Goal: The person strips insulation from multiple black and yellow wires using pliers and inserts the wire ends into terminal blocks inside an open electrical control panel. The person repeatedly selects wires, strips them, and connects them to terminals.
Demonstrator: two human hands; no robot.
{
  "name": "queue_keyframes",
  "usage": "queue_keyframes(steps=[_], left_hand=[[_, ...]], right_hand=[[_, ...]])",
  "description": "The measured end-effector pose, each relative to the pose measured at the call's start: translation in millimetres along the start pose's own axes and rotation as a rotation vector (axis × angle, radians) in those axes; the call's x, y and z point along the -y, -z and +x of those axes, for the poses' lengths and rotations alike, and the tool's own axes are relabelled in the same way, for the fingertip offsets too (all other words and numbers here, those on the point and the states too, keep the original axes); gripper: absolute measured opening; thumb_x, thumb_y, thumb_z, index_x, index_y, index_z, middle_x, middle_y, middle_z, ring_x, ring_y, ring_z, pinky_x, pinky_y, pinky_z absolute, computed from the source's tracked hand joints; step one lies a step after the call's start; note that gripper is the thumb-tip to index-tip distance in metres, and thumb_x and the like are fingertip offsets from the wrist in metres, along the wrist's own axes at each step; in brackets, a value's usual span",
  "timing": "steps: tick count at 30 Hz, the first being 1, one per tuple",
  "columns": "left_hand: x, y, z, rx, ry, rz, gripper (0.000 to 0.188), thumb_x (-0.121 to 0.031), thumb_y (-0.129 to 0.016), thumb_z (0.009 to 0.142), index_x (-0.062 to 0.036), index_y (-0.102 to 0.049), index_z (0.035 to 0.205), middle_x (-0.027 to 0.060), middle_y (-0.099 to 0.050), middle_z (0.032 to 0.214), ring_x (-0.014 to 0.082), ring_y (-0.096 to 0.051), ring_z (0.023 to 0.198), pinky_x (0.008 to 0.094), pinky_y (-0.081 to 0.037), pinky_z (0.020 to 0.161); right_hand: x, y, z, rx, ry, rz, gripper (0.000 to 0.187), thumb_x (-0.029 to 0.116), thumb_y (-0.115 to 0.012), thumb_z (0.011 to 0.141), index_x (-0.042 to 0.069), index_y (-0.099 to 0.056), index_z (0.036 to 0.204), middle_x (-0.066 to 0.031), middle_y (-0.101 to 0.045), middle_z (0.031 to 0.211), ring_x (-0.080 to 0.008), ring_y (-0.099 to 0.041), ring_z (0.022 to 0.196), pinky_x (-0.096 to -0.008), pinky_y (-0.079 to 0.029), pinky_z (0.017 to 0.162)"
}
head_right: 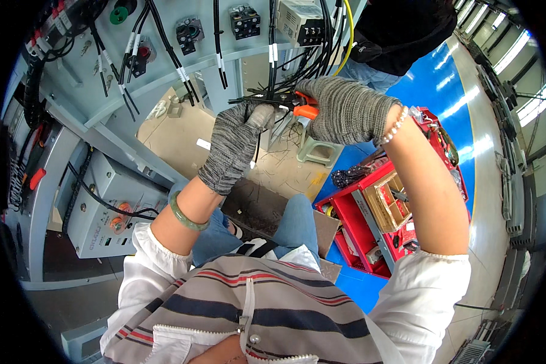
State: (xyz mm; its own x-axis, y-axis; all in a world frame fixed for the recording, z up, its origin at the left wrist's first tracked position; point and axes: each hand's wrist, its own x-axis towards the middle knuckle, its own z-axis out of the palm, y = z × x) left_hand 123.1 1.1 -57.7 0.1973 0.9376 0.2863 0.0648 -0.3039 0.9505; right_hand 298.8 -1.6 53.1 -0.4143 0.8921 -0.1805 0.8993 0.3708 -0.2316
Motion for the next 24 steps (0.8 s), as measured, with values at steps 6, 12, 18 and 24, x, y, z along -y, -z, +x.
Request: queue_keyframes(steps=[6,12,18,24], left_hand=[[10.5,-1.0,1.6,-0.042,-0.087,0.082,0.031,-0.031,-0.053,0.087,-0.0020,-0.063,0.083,0.0102,-0.060,0.071,0.0195,-0.056,0.065,0.0328,-0.045,0.063],[3.2,0.9,-1.4,-0.019,0.053,-0.022,0.031,-0.029,-0.056,0.087,0.0000,-0.064,0.085,0.0084,-0.062,0.073,0.0161,-0.055,0.067,0.0299,-0.045,0.065],[1.1,3.9,1.6,0.005,0.083,-0.064,0.030,-0.030,-0.055,0.088,-0.0016,-0.064,0.083,0.0036,-0.060,0.072,0.0113,-0.051,0.068,0.0262,-0.042,0.066],[-3.1,10.9,6.0,0.182,0.049,-0.221,0.031,-0.031,-0.054,0.089,-0.0018,-0.060,0.080,-0.0003,-0.052,0.071,0.0099,-0.045,0.070,0.0246,-0.038,0.067]], right_hand=[[0.1,-0.8,2.2,-0.069,0.027,-0.054,0.042,0.011,-0.063,0.059,-0.001,-0.059,0.098,-0.0169,-0.061,0.078,-0.0299,-0.061,0.073,-0.0359,-0.049,0.069],[1.8,1.7,2.9,-0.067,-0.004,-0.087,0.036,0.012,-0.062,0.058,0.000,-0.061,0.093,-0.0163,-0.061,0.071,-0.0300,-0.060,0.067,-0.0361,-0.049,0.065],[-4.4,-1.8,5.7,-0.076,0.025,-0.115,0.032,0.025,-0.065,0.069,0.003,-0.065,0.091,-0.0157,-0.063,0.073,-0.0291,-0.062,0.068,-0.0364,-0.050,0.065],[-9.0,-0.9,3.1,-0.026,0.036,0.011,0.032,0.023,-0.061,0.070,0.003,-0.062,0.095,-0.0153,-0.062,0.072,-0.0293,-0.061,0.069,-0.0375,-0.050,0.065]])
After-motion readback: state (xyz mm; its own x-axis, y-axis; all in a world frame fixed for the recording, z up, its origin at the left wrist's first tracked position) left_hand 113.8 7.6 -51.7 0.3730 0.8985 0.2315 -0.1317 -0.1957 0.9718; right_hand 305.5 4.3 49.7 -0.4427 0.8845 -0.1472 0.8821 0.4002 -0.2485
